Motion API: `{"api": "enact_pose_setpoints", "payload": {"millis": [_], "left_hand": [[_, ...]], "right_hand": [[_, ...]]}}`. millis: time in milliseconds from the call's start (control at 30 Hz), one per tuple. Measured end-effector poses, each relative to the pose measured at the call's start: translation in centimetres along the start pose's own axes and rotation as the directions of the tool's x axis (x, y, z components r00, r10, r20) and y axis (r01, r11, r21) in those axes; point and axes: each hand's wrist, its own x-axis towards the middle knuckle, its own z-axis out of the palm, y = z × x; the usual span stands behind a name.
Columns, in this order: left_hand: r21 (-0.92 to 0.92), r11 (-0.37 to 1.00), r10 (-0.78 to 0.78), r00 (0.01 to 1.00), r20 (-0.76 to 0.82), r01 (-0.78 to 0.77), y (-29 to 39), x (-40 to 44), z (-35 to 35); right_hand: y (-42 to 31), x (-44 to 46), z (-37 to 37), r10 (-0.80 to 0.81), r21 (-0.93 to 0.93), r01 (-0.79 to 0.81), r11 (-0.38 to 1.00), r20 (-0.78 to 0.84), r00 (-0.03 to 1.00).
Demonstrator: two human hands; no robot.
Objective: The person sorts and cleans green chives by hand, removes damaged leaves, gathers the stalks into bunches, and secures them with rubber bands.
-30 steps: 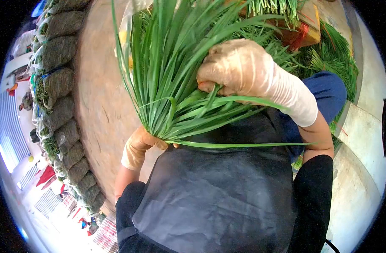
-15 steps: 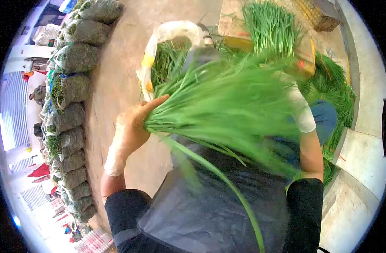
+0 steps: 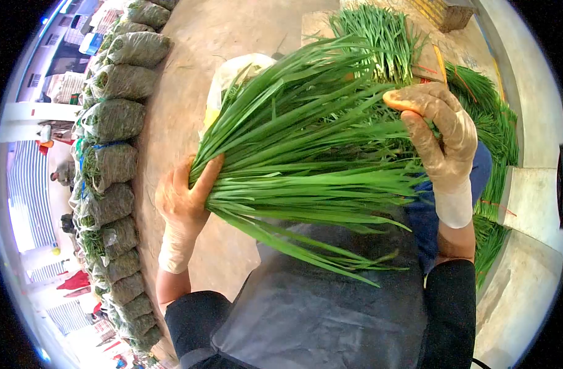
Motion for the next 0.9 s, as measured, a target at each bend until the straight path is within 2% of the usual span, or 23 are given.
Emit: {"api": "enact_pose_setpoints", "payload": {"millis": [100,133,233,300,367,467,500,533,600,633,667,700,733,767,800,833,867,900], "left_hand": [[-0.018,1.000,0.010,1.000,0.016,-0.010,0.0,0.0,0.2],[0.000,1.000,0.004,0.999,0.037,-0.004,0.1,-0.1,0.2],[-0.072,0.997,-0.017,1.000,0.006,0.018,0.2,0.0,0.9],[-0.086,0.996,-0.034,0.999,0.013,0.035,0.4,0.4,0.9],[-0.036,0.997,-0.064,0.995,0.079,0.067,0.7,0.7,0.8],[-0.050,0.979,-0.188,0.973,0.135,0.196,1.6,1.8,1.6],[-0.073,0.981,-0.176,0.984,0.038,0.179,1.7,2.5,2.4],[-0.094,0.972,-0.217,0.976,-0.010,0.215,2.3,3.4,2.7],[-0.036,0.937,-0.346,0.938,0.033,0.347,4.3,5.3,3.2],[-0.136,0.919,-0.376,0.926,-0.025,0.369,5.3,6.0,3.7],[-0.208,0.909,-0.376,0.926,-0.031,0.362,6.2,6.5,4.6],[-0.212,0.903,-0.387,0.922,-0.020,0.374,7.7,6.7,5.4],[-0.216,0.897,-0.398,0.918,-0.009,0.386,9.3,6.8,6.3],[-0.166,0.919,-0.380,0.914,-0.142,0.357,11.1,7.4,7.2],[-0.272,0.884,-0.440,0.872,-0.215,0.379,12.4,8.0,8.3],[-0.323,0.880,-0.439,0.853,-0.282,0.347,13.2,8.3,8.9],[-0.442,0.821,-0.475,0.863,-0.176,0.362,13.9,8.4,8.5],[-0.533,0.783,-0.449,0.884,-0.129,0.320,14.3,8.3,8.1]], "right_hand": [[-1.1,0.4,-0.8,0.122,0.042,-0.120,0.992,-0.025,0.992],[-1.9,0.4,-0.7,0.224,0.165,-0.210,0.964,-0.070,0.972],[-1.7,-0.4,-2.1,0.033,0.243,-0.043,0.969,0.046,0.998],[-1.7,-0.4,-2.1,-0.174,0.391,0.103,0.914,0.151,0.973],[-2.9,-0.9,-1.3,-0.288,0.567,0.081,0.820,0.284,0.915],[-6.8,-3.0,0.6,-0.159,0.613,-0.273,0.741,0.556,0.816],[-8.1,-3.6,2.0,-0.075,0.583,-0.379,0.718,0.607,0.791],[-8.7,-4.2,3.8,-0.048,0.515,-0.429,0.742,0.679,0.732],[-8.3,-3.8,7.5,0.128,0.282,-0.647,0.708,0.850,0.511],[-7.0,-3.3,9.6,0.146,0.347,-0.713,0.609,0.835,0.530],[-4.8,-3.5,13.0,0.191,0.440,-0.781,0.443,0.805,0.562],[-3.7,-2.1,13.4,0.312,0.452,-0.875,0.174,0.817,0.484],[-2.6,-0.8,13.9,0.427,0.482,-0.869,-0.109,0.813,0.397],[-1.5,-0.8,14.8,0.532,0.548,-0.765,-0.338,0.782,0.325],[-0.8,-0.8,15.3,0.550,0.576,-0.760,-0.300,0.756,0.356],[-0.4,-1.2,15.7,0.591,0.710,-0.649,-0.274,0.657,0.469],[0.1,-1.7,16.2,0.619,0.816,-0.521,-0.250,0.548,0.562],[1.4,-2.3,16.5,0.623,0.846,-0.495,-0.199,0.499,0.602]]}}
